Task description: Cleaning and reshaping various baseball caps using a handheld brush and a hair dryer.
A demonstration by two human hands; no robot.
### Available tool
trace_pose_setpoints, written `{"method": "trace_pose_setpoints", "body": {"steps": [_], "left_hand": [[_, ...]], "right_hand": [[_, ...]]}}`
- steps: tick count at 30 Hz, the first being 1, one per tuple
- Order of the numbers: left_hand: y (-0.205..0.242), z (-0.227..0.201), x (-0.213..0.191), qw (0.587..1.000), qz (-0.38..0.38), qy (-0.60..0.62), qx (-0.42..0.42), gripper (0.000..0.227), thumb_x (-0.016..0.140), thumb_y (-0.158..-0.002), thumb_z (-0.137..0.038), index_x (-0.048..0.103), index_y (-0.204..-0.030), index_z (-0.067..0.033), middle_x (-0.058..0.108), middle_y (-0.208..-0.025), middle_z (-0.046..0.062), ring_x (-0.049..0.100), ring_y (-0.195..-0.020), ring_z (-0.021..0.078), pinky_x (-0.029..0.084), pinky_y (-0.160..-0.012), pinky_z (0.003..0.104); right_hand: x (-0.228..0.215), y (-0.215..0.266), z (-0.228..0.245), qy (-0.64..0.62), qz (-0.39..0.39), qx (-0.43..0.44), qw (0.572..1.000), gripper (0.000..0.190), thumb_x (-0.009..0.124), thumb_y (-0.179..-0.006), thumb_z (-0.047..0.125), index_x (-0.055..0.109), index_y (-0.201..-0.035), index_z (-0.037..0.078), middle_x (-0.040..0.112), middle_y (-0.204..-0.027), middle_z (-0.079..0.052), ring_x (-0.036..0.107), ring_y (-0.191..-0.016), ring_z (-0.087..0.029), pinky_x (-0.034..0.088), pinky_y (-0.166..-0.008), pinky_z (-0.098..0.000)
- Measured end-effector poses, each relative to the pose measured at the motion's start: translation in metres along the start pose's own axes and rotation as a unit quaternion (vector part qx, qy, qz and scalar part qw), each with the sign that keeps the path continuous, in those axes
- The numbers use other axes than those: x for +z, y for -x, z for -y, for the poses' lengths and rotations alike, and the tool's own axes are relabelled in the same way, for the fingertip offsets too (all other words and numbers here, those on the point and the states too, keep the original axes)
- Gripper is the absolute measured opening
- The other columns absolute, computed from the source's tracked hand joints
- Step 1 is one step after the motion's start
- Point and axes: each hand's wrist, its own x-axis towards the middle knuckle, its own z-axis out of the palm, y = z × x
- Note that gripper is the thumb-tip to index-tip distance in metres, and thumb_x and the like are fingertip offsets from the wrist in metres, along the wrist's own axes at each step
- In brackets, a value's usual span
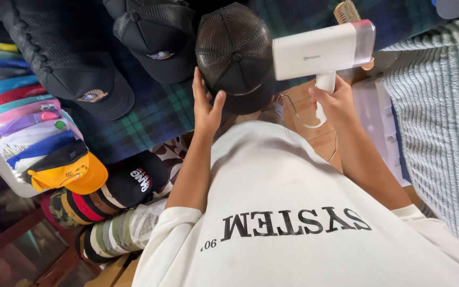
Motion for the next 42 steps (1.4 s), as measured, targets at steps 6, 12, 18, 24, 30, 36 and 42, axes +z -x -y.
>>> {"method": "trace_pose_setpoints", "body": {"steps": [6,12,18,24,30,36,42], "left_hand": [[0.027,0.008,0.0,0.993,0.036,-0.045,-0.099,0.098,0.073,-0.099,-0.02,0.004,-0.168,-0.0168,0.038,-0.152,0.04,0.053,-0.13,0.0562,0.057,-0.102,0.057],[0.025,0.005,0.014,0.972,0.051,-0.171,-0.153,0.102,0.068,-0.1,-0.019,-0.011,-0.165,-0.0192,0.042,-0.152,0.037,0.06,-0.123,0.0535,0.058,-0.096,0.06],[0.03,0.002,0.022,0.975,0.035,-0.171,-0.14,0.095,0.061,-0.105,-0.014,-0.012,-0.166,-0.0162,0.041,-0.15,0.042,0.071,-0.105,0.0513,0.064,-0.08,0.053],[0.029,0.024,0.024,0.975,0.025,-0.152,-0.158,0.098,0.066,-0.101,-0.021,-0.009,-0.165,-0.0253,0.059,-0.084,0.007,0.061,-0.07,0.0277,0.05,-0.065,0.044],[0.028,0.015,0.023,0.976,0.014,-0.113,-0.188,0.097,0.066,-0.1,-0.021,-0.005,-0.165,-0.0325,0.068,-0.095,0.01,0.062,-0.072,0.028,0.049,-0.068,0.041],[0.031,0.032,0.026,0.979,0.004,-0.107,-0.174,0.097,0.068,-0.103,-0.018,-0.004,-0.166,-0.0353,0.05,-0.081,0.004,0.055,-0.071,0.0231,0.046,-0.068,0.039],[0.035,0.024,0.026,0.981,-0.009,-0.078,-0.179,0.097,0.068,-0.102,-0.017,-0.003,-0.165,-0.0381,0.055,-0.09,0.002,0.054,-0.077,0.0203,0.05,-0.076,0.036]], "right_hand": [[0.013,0.016,0.031,-0.06,-0.038,0.026,0.997,0.014,0.075,-0.091,0.008,0.063,-0.098,0.004,0.058,-0.063,-0.009,0.062,-0.047,-0.019,0.053,-0.047,-0.0302],[0.0,0.008,0.051,-0.07,0.026,0.003,0.997,0.016,0.072,-0.095,0.008,0.061,-0.105,0.002,0.058,-0.064,-0.012,0.063,-0.049,-0.021,0.053,-0.048,-0.0308],[-0.012,-0.019,0.076,0.031,0.109,-0.062,0.992,0.021,0.068,-0.092,0.001,0.06,-0.111,-0.003,0.054,-0.06,-0.012,0.056,-0.048,-0.019,0.047,-0.048,-0.0292],[0.005,-0.029,0.134,0.307,0.087,0.007,0.948,0.019,0.067,-0.102,0.011,0.056,-0.115,0.005,0.063,-0.074,-0.006,0.059,-0.062,-0.014,0.047,-0.062,-0.0327],[0.009,-0.049,0.138,0.41,0.109,-0.093,0.901,0.038,0.076,-0.096,0.019,0.058,-0.125,0.004,0.07,-0.086,-0.009,0.07,-0.065,-0.02,0.052,-0.063,-0.0352],[0.013,-0.085,0.155,0.483,0.152,-0.228,0.832,0.043,0.079,-0.093,0.023,0.061,-0.127,0.004,0.068,-0.098,-0.015,0.059,-0.081,-0.034,0.044,-0.072,-0.0452],[0.053,-0.09,0.204,0.543,0.193,-0.152,0.803,0.056,0.074,-0.095,0.03,0.058,-0.145,0.012,0.064,-0.112,-0.023,0.061,-0.096,-0.041,0.049,-0.078,-0.052]]}}
